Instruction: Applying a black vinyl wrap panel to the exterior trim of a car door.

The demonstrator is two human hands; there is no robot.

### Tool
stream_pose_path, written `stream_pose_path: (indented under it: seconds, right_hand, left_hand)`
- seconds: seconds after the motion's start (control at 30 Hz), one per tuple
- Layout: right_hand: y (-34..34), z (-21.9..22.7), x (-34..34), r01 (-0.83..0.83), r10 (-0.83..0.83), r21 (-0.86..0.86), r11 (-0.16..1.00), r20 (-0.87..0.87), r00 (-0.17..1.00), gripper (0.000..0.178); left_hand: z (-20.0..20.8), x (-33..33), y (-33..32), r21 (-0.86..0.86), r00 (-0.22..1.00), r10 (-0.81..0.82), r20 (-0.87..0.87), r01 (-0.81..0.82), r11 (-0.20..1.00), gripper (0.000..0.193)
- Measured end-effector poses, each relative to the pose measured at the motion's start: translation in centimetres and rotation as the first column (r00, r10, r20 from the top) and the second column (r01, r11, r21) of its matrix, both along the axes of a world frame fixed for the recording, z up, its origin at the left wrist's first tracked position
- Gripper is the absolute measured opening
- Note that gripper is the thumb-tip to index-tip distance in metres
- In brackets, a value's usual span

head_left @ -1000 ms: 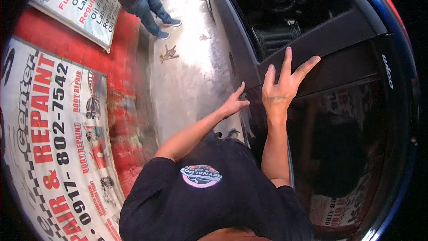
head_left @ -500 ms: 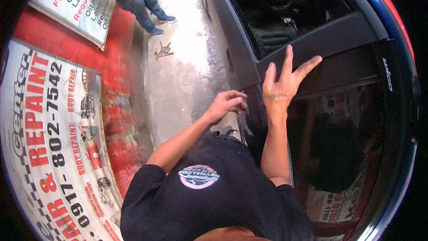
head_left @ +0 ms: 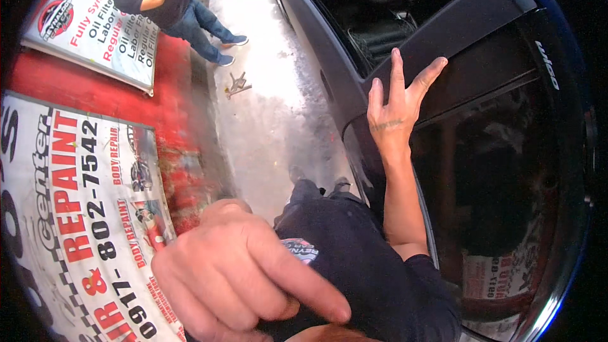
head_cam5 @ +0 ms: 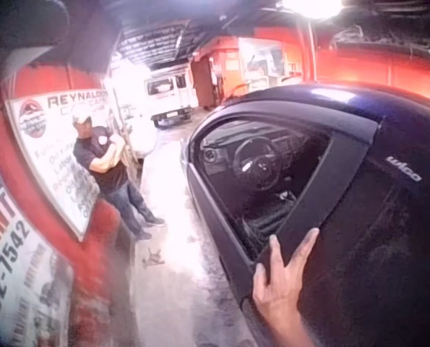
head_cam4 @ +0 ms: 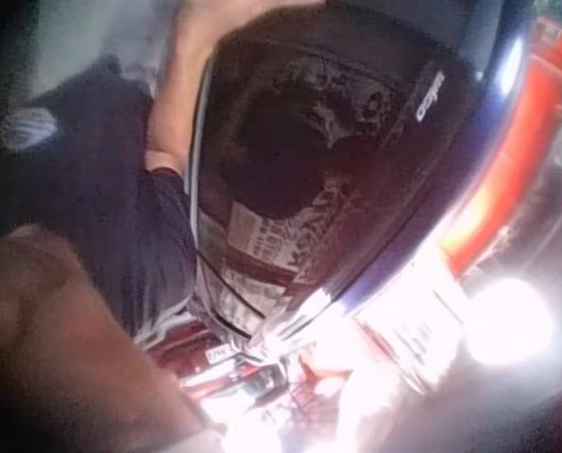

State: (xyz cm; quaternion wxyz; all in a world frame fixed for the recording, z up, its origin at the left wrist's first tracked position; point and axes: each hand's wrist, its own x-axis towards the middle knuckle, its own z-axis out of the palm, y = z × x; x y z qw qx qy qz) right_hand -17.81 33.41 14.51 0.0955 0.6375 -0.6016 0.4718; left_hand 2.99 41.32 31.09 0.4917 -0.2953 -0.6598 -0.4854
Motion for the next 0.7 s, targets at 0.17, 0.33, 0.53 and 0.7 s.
stream_pose_path:
  seconds: [0.17, 0.33, 0.53, 0.7]
  right_hand:
    - [0.0, 0.0, -0.1, 0.013, -0.013, 0.007, 1.000, 0.012, 1.000, 0.059]
    - [0.1, -0.1, -0.3, -0.030, 0.030, -0.022, 0.999, 0.007, 1.000, 0.059]
    - [0.1, 0.1, -0.1, -0.017, 0.016, 0.020, 1.000, 0.026, 1.000, 0.061]
    - [0.1, 0.1, -0.1, -0.014, 0.014, 0.014, 1.000, 0.011, 1.000, 0.061]
  left_hand:
    - [1.0, -1.6, 0.1, -0.077, 0.987, -0.067, -0.146, 0.056, 0.995, 0.018]
    - [0.9, -2.9, 1.8, 0.037, 0.974, 0.115, -0.196, -0.110, 0.993, 0.019]
    - [0.8, -2.4, 2.0, 0.068, 0.985, 0.121, -0.124, -0.113, 0.991, 0.025]
    - [0.9, -2.5, 1.4, 0.008, 0.988, 0.085, -0.127, -0.085, 0.996, 0.025]
